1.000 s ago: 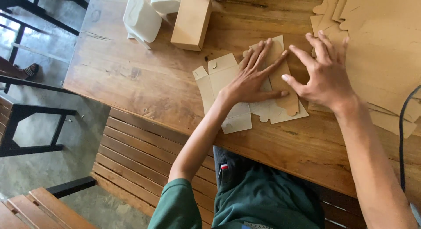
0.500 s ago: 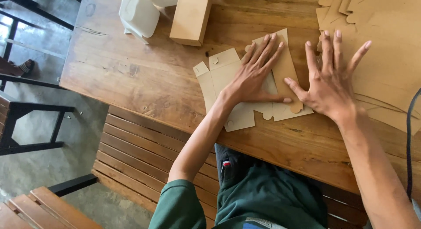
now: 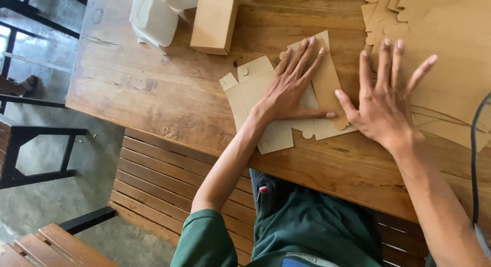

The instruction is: The person folds flat cardboard box blanks into assembled boxes by hand. They repeatedly crease the pre-scored lines, fold the side flaps inward, and tuck the tabs to form the box shape. Finished boxes are stacked on the table.

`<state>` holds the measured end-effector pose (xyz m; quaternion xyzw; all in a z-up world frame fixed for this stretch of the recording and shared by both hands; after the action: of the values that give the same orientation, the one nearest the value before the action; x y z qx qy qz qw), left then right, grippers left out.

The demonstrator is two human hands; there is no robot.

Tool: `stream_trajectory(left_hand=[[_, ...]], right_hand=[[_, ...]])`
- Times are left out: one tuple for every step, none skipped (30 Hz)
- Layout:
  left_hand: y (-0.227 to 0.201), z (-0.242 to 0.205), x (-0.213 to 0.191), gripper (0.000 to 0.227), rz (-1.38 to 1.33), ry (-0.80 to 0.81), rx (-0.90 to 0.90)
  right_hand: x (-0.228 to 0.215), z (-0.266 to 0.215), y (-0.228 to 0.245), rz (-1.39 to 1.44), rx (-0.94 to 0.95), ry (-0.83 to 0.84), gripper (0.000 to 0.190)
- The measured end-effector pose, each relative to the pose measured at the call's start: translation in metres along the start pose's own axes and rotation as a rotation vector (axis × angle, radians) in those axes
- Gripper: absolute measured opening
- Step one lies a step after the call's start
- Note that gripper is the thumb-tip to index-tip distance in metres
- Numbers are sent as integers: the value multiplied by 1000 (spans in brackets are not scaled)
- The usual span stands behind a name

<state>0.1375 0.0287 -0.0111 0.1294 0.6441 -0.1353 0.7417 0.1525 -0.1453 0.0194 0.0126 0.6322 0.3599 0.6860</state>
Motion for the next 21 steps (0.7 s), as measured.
stream_trajectory(left_hand=[[-1, 1, 0, 146, -1, 0, 3], [-1, 1, 0, 147, 17, -5, 6], [0, 0, -1, 147, 37, -9, 3], [2, 0, 1, 147, 38, -9, -1], [2, 0, 2, 146, 23, -16, 17], [3, 0, 4, 145, 7, -22, 34], [3, -1, 5, 145, 7, -22, 36], [3, -1, 5, 144, -42, -37, 40], [4, -2, 4, 142, -86, -53, 43], [4, 1, 4, 142, -82, -55, 44], [5, 1, 6, 145, 44, -28, 61], [5, 1, 8, 149, 171, -1, 78], [6, 2, 7, 149, 175, 0, 74], [5, 3, 6, 151, 187, 11, 86], [5, 4, 6, 153, 198, 22, 98], [6, 5, 7, 153, 200, 23, 94], [6, 6, 8, 151, 115, 11, 95], [6, 7, 8, 149, 30, -2, 96], [6, 7, 10, 149, 32, -1, 97], [7, 7, 7, 153, -169, -66, 65], [10, 7, 4, 158, -369, -131, 35]], right_hand=[[2, 3, -2, -1, 3, -1, 102], [3, 7, -3, -3, -7, -16, 99], [6, 11, -3, -3, -23, -29, 97], [7, 15, -2, -2, -27, -28, 97], [11, 19, -5, -18, 23, 2, 94], [13, 24, -8, -34, 72, 31, 91], [18, 26, -11, -34, 74, 30, 91], [19, 30, -11, -39, 14, -21, 93], [22, 34, -10, -42, -49, -75, 97], [20, 38, -10, -41, -51, -79, 97], [21, 42, -9, -47, -35, -77, 99], [22, 45, -8, -52, -19, -74, 101], [24, 48, -8, -49, -23, -74, 101], [24, 52, -9, -44, -22, -96, 104], [25, 55, -10, -39, -19, -118, 108], [30, 58, -14, -36, -23, -117, 108], [32, 61, -17, -44, -44, -164, 110], [35, 64, -20, -52, -64, -212, 114], [38, 65, -23, -51, -63, -213, 114], [40, 66, -26, -62, -73, -238, 105], [43, 67, -29, -72, -81, -264, 97]])
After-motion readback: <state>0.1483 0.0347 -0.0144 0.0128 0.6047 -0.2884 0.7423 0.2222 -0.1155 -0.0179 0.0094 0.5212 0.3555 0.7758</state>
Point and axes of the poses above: each hand's wrist, its own z-axis towards the middle knuckle, its own x-axis out of the palm, y = z × x, the point moved 6 cm from there along z, towards the middle knuckle, and after that the axes turned 7 degrees about -y, right-handed, at the moved point
